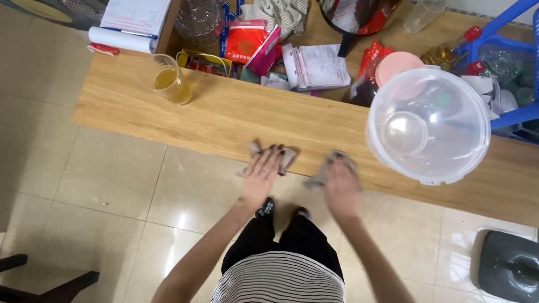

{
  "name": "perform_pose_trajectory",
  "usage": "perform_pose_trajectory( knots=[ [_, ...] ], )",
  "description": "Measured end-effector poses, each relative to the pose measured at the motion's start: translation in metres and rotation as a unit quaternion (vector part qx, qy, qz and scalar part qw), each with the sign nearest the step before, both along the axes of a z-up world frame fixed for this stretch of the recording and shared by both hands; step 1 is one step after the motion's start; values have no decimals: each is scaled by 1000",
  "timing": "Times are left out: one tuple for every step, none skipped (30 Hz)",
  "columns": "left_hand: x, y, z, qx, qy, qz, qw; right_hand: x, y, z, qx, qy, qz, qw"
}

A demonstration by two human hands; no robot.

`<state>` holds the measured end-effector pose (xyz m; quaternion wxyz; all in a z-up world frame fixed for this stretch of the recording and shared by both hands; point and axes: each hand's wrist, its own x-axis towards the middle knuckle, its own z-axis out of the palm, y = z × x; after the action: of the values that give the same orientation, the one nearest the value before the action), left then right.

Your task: Wipe down the counter and sides of the bar area with cloths.

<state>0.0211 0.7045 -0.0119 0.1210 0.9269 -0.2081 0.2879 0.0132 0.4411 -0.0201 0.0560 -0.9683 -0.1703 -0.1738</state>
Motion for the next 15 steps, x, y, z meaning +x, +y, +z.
perform_pose_trajectory(
  knots=[
    [0, -2, -7, -2, 0, 3, 1000, 1, 19, 6, -2, 0, 3, 1000],
    [-1, -5, -14, 2, -6, -9, 1000, 2, 37, 12, -34, -13, 10, 999],
    [0, -9, -21, 6, -12, -17, 1000, 5, 55, 18, -66, -26, 21, 997],
    [1, -4, -20, 4, -14, -10, 1000, 6, 54, 21, -68, -28, 28, 997],
    [1, 2, -18, 12, -13, -24, 1000, 7, 54, 24, -59, -40, 56, 996],
    [2, 7, -16, 19, -11, -38, 999, 8, 53, 27, -50, -51, 84, 994],
    [-2, 22, -18, 19, -9, -33, 999, 3, 35, 25, -50, -49, 90, 994],
    [-6, 37, -18, 85, 13, 1, 996, -1, 15, 23, -84, -9, 67, 994],
    [0, 53, -18, 152, 29, 30, 987, 2, -3, 22, -117, 24, 38, 992],
    [3, 61, -9, 152, 24, 31, 988, 2, -16, 24, -117, 19, 38, 992],
    [1, 68, 0, 90, 24, 24, 995, -3, -29, 25, -115, 5, 35, 993],
    [-1, 77, 8, 26, 24, 17, 999, -8, -41, 26, -113, -10, 33, 993],
    [0, 76, 7, 27, 25, 14, 999, -6, -34, 27, -113, -8, 29, 993],
    [0, 76, 5, 23, 26, 12, 999, -5, -26, 28, -120, -2, 21, 993],
    [-2, 76, 3, 19, 29, 11, 999, -6, -19, 28, -129, 6, 13, 992]
  ],
)
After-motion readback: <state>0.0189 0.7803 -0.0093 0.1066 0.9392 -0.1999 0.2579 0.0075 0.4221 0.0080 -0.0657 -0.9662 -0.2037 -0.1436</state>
